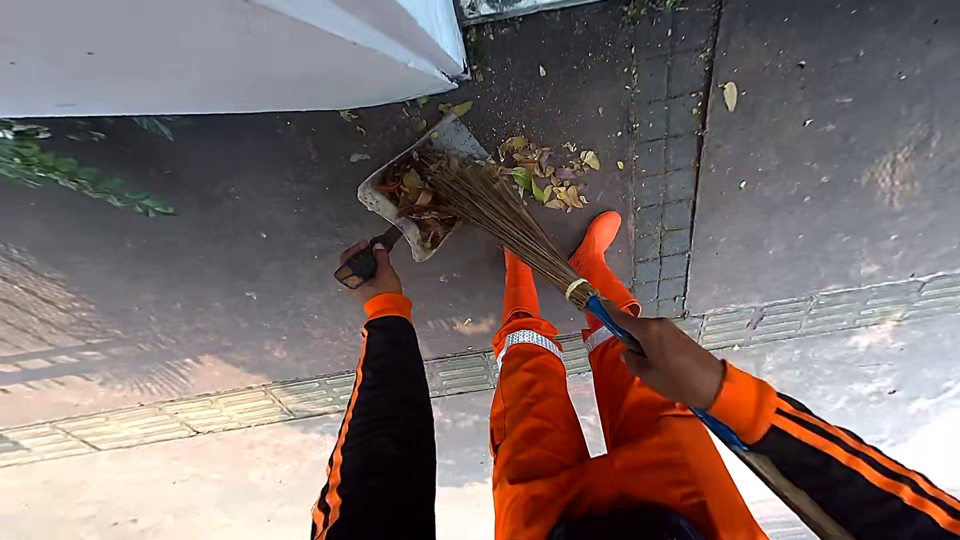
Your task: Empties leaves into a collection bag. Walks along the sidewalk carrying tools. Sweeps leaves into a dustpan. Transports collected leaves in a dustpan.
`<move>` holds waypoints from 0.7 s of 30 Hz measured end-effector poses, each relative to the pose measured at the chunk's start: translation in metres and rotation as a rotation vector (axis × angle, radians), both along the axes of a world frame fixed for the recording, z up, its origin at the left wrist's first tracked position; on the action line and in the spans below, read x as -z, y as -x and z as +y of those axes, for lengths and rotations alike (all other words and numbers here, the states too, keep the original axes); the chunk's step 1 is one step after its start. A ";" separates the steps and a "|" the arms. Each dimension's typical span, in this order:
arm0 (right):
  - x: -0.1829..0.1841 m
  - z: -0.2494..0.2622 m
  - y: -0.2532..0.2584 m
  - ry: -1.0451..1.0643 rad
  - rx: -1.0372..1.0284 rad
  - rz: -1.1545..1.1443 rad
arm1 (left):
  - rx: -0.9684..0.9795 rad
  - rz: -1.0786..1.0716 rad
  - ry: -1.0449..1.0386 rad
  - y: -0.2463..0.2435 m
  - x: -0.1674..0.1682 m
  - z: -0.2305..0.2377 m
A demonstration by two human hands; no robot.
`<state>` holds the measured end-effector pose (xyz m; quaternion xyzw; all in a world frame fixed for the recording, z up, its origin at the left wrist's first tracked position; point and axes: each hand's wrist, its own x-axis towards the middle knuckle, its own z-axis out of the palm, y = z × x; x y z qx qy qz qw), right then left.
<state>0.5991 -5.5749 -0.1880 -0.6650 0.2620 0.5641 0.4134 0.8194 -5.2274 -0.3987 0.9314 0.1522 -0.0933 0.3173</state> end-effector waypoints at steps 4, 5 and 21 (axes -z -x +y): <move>-0.014 -0.021 0.037 0.284 0.223 -0.027 | 0.201 0.049 0.067 -0.029 -0.011 0.018; 0.002 -0.019 0.032 0.322 0.246 0.016 | 0.265 0.048 0.078 -0.036 -0.007 0.024; -0.013 0.105 0.084 0.065 0.526 -0.049 | 0.509 0.067 0.030 -0.088 -0.001 0.027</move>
